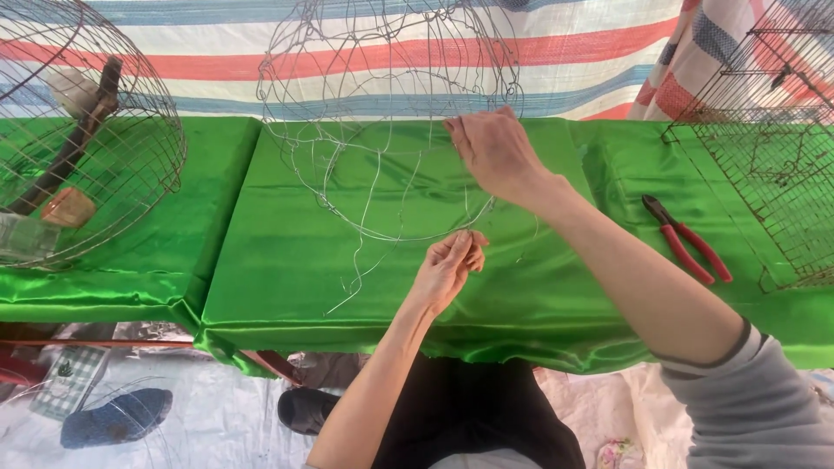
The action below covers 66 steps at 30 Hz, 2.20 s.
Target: Assembling a wire cage by cutting wire mesh with pliers and twisting the wire ends to secure the structure.
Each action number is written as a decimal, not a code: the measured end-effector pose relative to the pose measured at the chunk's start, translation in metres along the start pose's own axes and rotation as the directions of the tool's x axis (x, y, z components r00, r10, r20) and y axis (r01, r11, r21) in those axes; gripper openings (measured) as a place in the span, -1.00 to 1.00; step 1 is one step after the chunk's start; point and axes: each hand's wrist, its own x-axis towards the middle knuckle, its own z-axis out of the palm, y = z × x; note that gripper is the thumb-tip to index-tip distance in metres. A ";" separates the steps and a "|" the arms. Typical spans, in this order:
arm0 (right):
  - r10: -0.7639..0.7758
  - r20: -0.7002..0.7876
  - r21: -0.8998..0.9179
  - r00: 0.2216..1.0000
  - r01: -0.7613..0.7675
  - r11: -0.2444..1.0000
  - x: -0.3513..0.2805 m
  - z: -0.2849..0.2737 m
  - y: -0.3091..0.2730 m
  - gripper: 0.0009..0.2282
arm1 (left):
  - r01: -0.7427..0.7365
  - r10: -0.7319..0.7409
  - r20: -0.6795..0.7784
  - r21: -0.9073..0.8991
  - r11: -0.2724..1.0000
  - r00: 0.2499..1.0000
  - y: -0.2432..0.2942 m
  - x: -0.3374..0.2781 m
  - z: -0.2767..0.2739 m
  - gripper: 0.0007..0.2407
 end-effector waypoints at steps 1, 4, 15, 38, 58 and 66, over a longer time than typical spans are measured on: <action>0.000 -0.001 0.001 1.000 0.000 1.000 0.000 -0.003 -0.002 -0.63 | 0.001 -0.001 0.000 0.001 1.000 1.000 0.002 -0.003 0.003 -0.76; -0.025 0.013 0.069 1.000 0.025 0.997 0.002 -0.019 -0.013 -0.63 | -0.011 0.012 0.015 -0.057 0.998 1.000 0.009 -0.006 0.013 -0.76; 0.027 0.050 0.154 0.998 -0.034 0.988 0.018 -0.028 -0.020 -0.58 | -0.317 0.336 0.003 0.340 0.885 0.942 0.010 -0.006 0.041 -0.80; 0.127 0.165 0.179 0.978 -0.156 0.971 0.021 -0.033 -0.027 -0.59 | -0.316 0.297 0.109 0.291 0.903 0.949 0.027 -0.013 0.042 -0.80; 0.099 0.259 0.240 0.961 -0.164 0.957 0.034 -0.050 -0.022 -0.55 | -0.297 0.341 -0.047 0.390 0.872 0.939 0.014 0.034 -0.009 -0.87; 0.041 0.162 0.269 0.986 -0.084 0.959 0.016 -0.077 -0.023 -0.65 | -0.271 0.334 -0.088 0.410 0.871 0.939 0.026 0.030 -0.003 -0.81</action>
